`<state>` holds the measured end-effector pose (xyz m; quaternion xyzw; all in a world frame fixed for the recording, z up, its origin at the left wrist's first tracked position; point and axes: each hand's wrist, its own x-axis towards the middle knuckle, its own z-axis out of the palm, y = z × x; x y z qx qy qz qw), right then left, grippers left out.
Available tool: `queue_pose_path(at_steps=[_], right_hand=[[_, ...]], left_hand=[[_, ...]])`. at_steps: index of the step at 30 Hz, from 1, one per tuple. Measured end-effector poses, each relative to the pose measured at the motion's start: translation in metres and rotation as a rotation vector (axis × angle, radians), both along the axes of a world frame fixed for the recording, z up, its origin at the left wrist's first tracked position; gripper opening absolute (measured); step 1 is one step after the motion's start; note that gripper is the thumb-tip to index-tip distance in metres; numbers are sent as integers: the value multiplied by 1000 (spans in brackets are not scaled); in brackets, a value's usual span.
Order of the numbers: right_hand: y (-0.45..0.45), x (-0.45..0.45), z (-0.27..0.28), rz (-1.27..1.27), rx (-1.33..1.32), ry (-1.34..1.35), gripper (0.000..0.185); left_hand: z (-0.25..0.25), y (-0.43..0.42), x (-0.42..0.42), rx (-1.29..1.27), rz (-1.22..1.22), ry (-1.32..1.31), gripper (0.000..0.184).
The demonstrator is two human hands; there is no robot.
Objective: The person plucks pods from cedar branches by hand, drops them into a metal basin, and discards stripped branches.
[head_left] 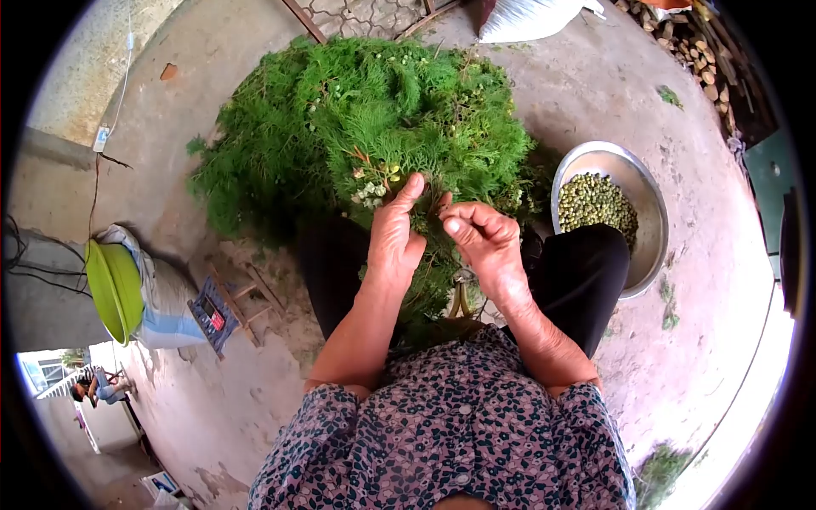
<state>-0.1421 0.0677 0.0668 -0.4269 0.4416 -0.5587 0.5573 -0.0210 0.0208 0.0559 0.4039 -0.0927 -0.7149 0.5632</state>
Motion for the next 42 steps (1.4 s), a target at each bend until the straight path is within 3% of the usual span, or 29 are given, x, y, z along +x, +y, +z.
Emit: queue_pose_path(at_steps=[2, 3, 8, 15, 17, 21, 26, 27, 30, 33, 39, 40, 42], right_hand=[[-2, 8, -12, -58, -231, 152, 13], [-3, 5, -14, -56, -231, 334, 18], [-7, 15, -23, -59, -229, 465, 25], [-7, 11, -25, -49, -45, 336, 12], [-7, 4, -29, -98, -3, 341, 9], [-12, -18, -17, 25, 254, -213, 11], [-11, -13, -14, 10, 147, -279, 12], [-12, -12, -14, -1, 79, -175, 13], [-16, -12, -14, 4, -1, -19, 13], [-20, -12, -16, 2, -31, 196, 15], [-21, -9, -19, -34, 13, 241, 11], [-21, -9, -18, -34, 13, 242, 11], [-20, -9, -14, -13, 216, -133, 6]], left_hand=[[-7, -3, 3, -65, -15, -13, 33], [-10, -2, 4, -65, -15, -12, 33], [-1, 3, -3, -80, -17, 0, 32], [-15, -4, 2, -153, 61, -109, 25], [1, -5, 1, -199, 77, -7, 20], [8, -4, 4, -192, 45, -96, 18], [11, 5, -7, -153, 37, -288, 17], [3, 4, -5, -37, 42, -208, 20], [4, 7, -2, -45, -58, -83, 24], [-2, 4, -3, -111, -118, -187, 25], [2, 3, -8, -127, -75, -285, 20], [1, 3, -8, -116, -68, -284, 20], [1, 4, -9, -105, -79, -269, 21]])
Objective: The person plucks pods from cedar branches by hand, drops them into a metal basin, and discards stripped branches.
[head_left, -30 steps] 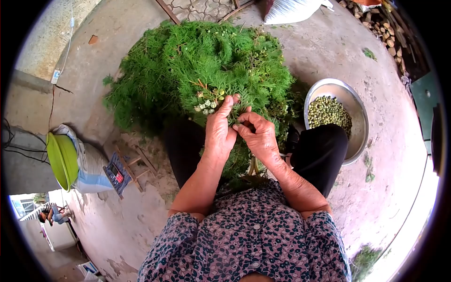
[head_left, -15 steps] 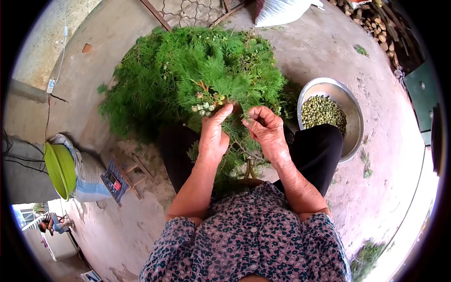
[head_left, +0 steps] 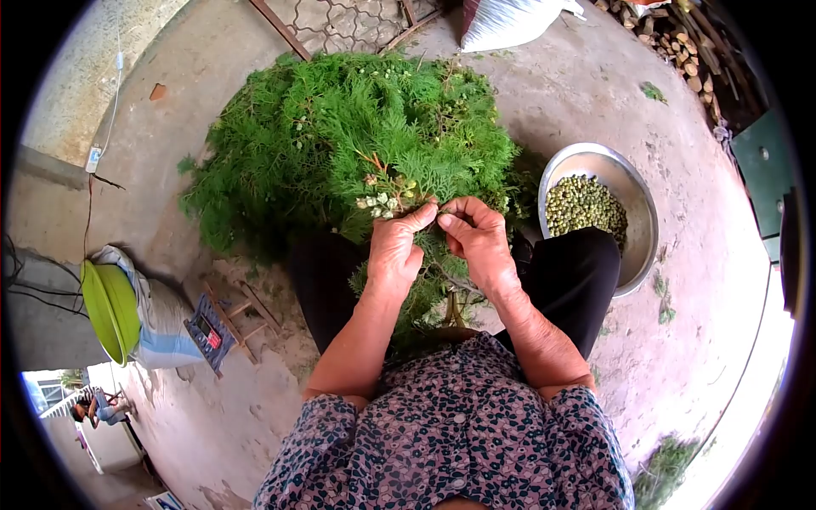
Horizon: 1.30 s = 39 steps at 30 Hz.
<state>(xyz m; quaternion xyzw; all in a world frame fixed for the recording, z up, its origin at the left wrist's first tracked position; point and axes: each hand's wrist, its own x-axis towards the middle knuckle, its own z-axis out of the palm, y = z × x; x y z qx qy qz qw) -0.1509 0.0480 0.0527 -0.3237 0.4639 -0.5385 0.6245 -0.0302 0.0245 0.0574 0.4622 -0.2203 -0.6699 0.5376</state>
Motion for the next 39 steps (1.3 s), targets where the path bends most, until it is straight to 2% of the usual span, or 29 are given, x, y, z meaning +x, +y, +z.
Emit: queue_pose_path(at_steps=[1, 2, 5, 6, 9, 10, 12, 14, 18, 20, 24, 28, 30, 32, 33, 38, 39], right_hand=[[0, 0, 0, -18, 31, -142, 5], [1, -1, -1, -19, 31, -141, 5], [2, -5, -9, -6, 82, -416, 8], [3, -6, -11, -9, 83, -416, 8], [1, -11, -9, -15, 135, -647, 10], [-2, -17, -15, 35, 71, -695, 10], [-4, -23, -21, -20, -3, -682, 10], [-4, -28, -7, -71, 55, -671, 5], [-6, -28, 9, -85, 52, -647, 7], [-6, -26, 3, -9, -44, -495, 9], [-7, -12, 4, -6, -38, -192, 10], [-15, -3, 1, -40, -61, -10, 12], [-16, -7, 2, -40, -15, -60, 15], [-20, -16, -6, 23, 73, -499, 20], [-20, -19, -8, 57, 56, -561, 24], [-15, -19, 0, 78, 67, -626, 23], [-14, -19, 0, 87, 51, -575, 21]], left_hand=[[-1, 0, 0, 15, -12, 1, 21], [-2, 0, -1, 30, -24, 2, 21], [-4, 0, -1, 9, -38, 23, 21], [-3, 0, -1, 5, -40, 30, 21], [-8, -4, 4, -2, -58, 59, 20], [-8, -5, 7, -9, -72, 74, 20], [-12, -7, 10, -48, -115, 75, 21], [-9, -6, 8, -25, -132, 133, 20], [1, -2, 4, -33, -129, -24, 21], [-2, -2, 3, -27, -111, -30, 19], [-8, -1, 2, -2, -89, 95, 17], [-7, 1, 0, 36, -105, -81, 30], [-2, 3, -2, 78, -56, -132, 29], [-17, 0, 6, 71, -61, -122, 30], [-22, -1, 8, 63, -68, -112, 31], [-6, 3, -1, 81, 24, -59, 31], [-7, 3, -1, 91, 38, -100, 41]])
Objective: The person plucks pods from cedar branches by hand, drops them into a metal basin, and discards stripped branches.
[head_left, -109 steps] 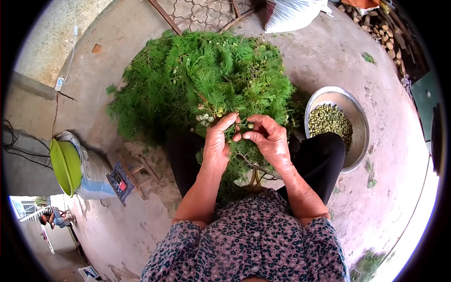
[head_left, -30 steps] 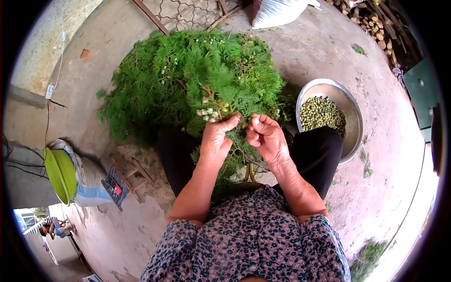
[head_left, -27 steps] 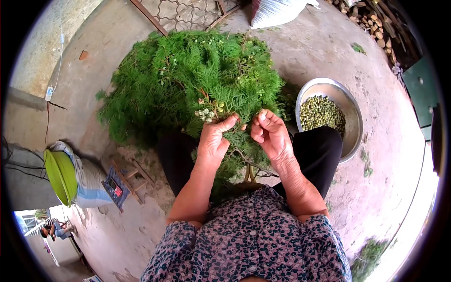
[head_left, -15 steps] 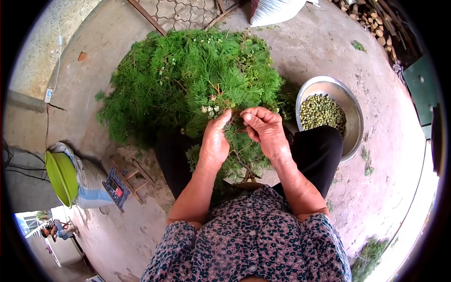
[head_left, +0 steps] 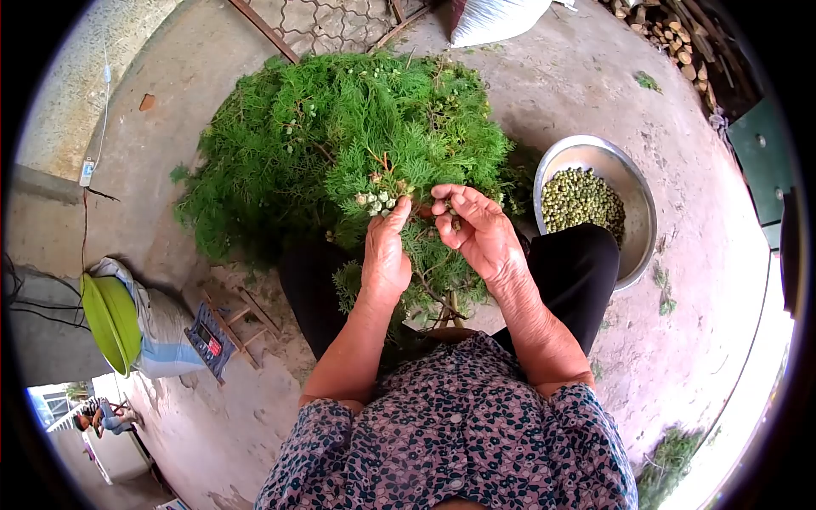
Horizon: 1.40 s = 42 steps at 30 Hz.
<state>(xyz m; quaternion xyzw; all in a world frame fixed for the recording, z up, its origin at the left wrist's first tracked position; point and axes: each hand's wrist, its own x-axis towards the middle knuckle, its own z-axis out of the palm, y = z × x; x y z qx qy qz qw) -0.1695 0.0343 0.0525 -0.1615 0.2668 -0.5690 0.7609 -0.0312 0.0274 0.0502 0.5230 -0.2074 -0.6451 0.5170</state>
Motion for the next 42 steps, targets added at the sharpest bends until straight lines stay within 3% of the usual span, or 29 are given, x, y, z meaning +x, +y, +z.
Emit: queue_pose_path(at_steps=[1, 3, 6, 9, 17, 19, 20, 24, 25, 27, 30, 32, 35, 40, 42], right_hand=[[1, 1, 0, 5, -18, 51, 19], [2, 6, -4, -8, -54, 117, 16], [2, 10, -4, -45, -45, 377, 13], [2, 7, -2, -122, -25, 503, 10], [6, -2, 0, -90, -148, 482, 9], [13, 3, 7, -87, -249, 644, 9], [14, 6, 15, -61, -225, 727, 10], [9, 8, -1, -155, -243, 936, 11], [10, 8, 0, -161, -224, 944, 10], [8, 5, -1, -167, -203, 953, 10], [1, -3, -3, 18, -112, 625, 10], [-2, -8, -3, 43, -102, 574, 10], [0, -7, -4, 51, -90, 543, 10], [3, 2, -18, -125, -236, 855, 8], [4, 3, -17, -112, -201, 810, 9]], left_hand=[[-2, 0, 0, 12, 12, -41, 51], [-5, -2, 3, 25, -4, -59, 44], [0, 1, -1, -161, -89, -32, 25], [3, 2, -2, -188, -147, -13, 19], [2, 1, -4, -146, -176, 74, 19], [6, 5, -6, -135, -117, -52, 19], [3, 7, -5, -156, -112, 40, 18], [-11, 9, 1, -190, -155, 2, 17], [-33, 9, 8, -383, -222, -271, 20], [-43, 9, 10, -571, -287, -546, 23], [-20, 8, 2, -328, -209, -134, 23], [-1, 5, -2, -104, -312, 42, 19], [-1, 6, -5, -60, -225, 96, 15], [-12, 10, -13, -90, -25, 8, 13], [-19, 9, -12, -93, 14, -10, 13]])
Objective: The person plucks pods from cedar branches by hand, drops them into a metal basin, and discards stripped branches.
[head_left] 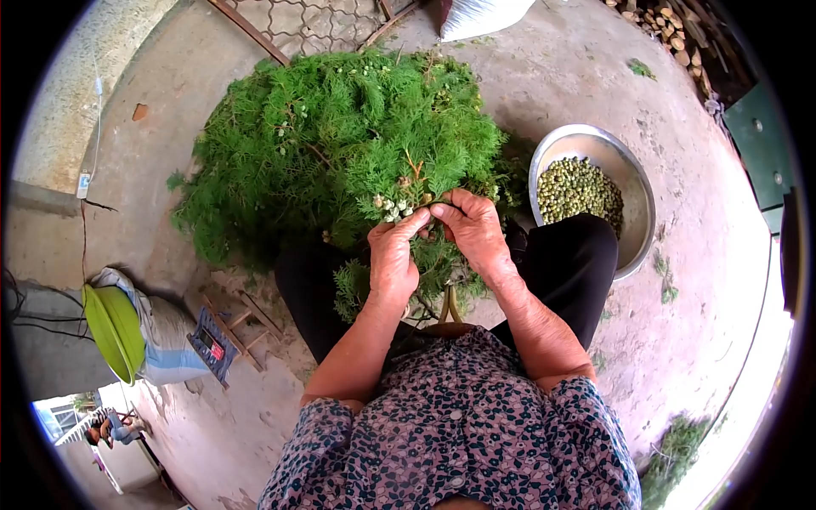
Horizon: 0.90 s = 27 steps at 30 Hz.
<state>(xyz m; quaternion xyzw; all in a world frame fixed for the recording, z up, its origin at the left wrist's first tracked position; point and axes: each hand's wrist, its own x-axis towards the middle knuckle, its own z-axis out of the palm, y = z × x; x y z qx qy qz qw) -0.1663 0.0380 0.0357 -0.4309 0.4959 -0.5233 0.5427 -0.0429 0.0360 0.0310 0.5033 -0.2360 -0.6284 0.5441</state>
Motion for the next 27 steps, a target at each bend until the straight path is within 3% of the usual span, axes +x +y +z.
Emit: queue_pose_path(at_steps=[2, 4, 11, 21, 23, 25, 27], right_hand=[[0, -2, -1, 5, 34, -47, 9], [-2, -9, -6, 136, 273, -502, 11], [2, -10, -20, 122, 384, -986, 12], [3, -22, -7, 42, 193, -766, 12], [7, -19, 2, -19, 85, -505, 10], [10, -11, 10, -57, 63, -420, 10], [10, -4, 10, -91, 20, -114, 11]], left_hand=[[4, -1, 2, 14, -87, 60, 11], [6, 0, 3, 20, -99, 64, 9], [4, -2, 8, 36, -176, 150, 7], [7, -3, 6, 31, -206, 80, 14], [4, -3, 6, 19, -176, 33, 13], [3, -3, 6, 7, -146, -14, 13], [4, -3, 5, 11, -133, -18, 11]])
